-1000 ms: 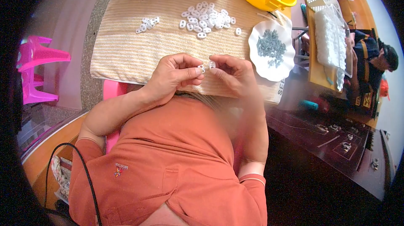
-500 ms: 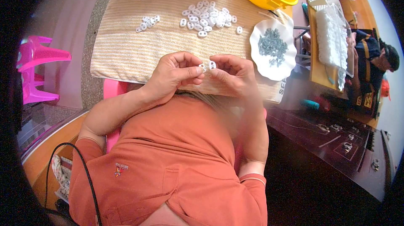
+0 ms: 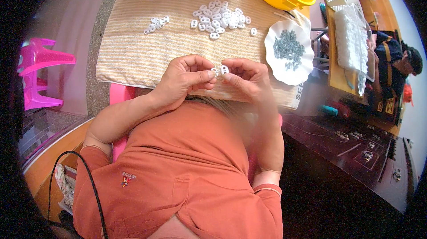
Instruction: Assembling small plastic parts by inserting metal pins into them.
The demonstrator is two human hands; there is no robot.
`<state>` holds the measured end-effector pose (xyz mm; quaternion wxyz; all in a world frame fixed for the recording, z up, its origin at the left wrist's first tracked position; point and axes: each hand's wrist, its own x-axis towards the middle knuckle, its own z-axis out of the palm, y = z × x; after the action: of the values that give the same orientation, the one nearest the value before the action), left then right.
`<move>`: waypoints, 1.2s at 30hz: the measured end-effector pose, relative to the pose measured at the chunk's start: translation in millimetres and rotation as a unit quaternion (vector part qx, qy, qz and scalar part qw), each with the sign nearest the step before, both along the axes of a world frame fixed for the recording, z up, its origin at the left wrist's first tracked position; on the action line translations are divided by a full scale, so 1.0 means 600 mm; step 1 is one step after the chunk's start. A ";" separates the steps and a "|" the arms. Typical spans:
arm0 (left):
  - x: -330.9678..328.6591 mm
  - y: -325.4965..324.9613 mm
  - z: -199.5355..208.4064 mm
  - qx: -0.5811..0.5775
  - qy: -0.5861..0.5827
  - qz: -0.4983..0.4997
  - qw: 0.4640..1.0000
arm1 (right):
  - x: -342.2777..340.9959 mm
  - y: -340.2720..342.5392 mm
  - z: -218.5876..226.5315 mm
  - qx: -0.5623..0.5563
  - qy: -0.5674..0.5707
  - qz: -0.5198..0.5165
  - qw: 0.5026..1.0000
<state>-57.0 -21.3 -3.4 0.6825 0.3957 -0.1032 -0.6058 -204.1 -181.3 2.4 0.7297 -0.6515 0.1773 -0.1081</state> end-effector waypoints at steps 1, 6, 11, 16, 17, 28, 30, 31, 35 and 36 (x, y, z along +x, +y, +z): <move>0.000 0.000 0.000 -0.001 -0.004 -0.001 1.000 | 0.000 0.000 -0.002 0.000 0.000 0.000 1.000; -0.001 -0.001 0.002 0.006 -0.002 -0.001 1.000 | -0.001 0.000 -0.003 0.002 0.011 0.007 1.000; -0.002 -0.001 0.001 0.006 -0.005 -0.003 1.000 | -0.002 -0.001 -0.004 0.007 0.011 0.014 1.000; -0.002 -0.001 0.001 0.001 -0.009 -0.007 1.000 | 0.000 0.003 0.001 0.018 0.024 0.023 0.999; -0.002 -0.001 0.000 0.001 -0.009 -0.007 1.000 | 0.001 0.003 0.003 0.018 0.029 0.021 0.999; -0.002 -0.001 0.002 0.002 -0.014 -0.007 1.000 | 0.005 0.011 0.010 0.034 0.025 0.017 0.999; -0.002 -0.002 0.001 0.001 -0.014 -0.008 1.000 | 0.005 0.010 0.008 0.026 0.032 0.015 0.999; -0.002 -0.002 0.000 -0.001 -0.015 -0.009 1.000 | 0.004 0.010 0.008 0.026 0.032 0.015 0.999; -0.002 -0.001 0.001 0.001 -0.010 -0.009 1.000 | 0.003 0.011 0.006 0.042 0.032 0.014 0.999; -0.002 -0.001 0.001 0.003 -0.010 -0.010 1.000 | 0.003 0.012 0.006 0.050 0.028 0.012 0.998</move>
<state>-58.0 -22.1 -2.5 0.6742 0.4024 -0.1124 -0.6090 -202.0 -174.1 5.9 0.7576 -0.6187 0.1948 -0.0722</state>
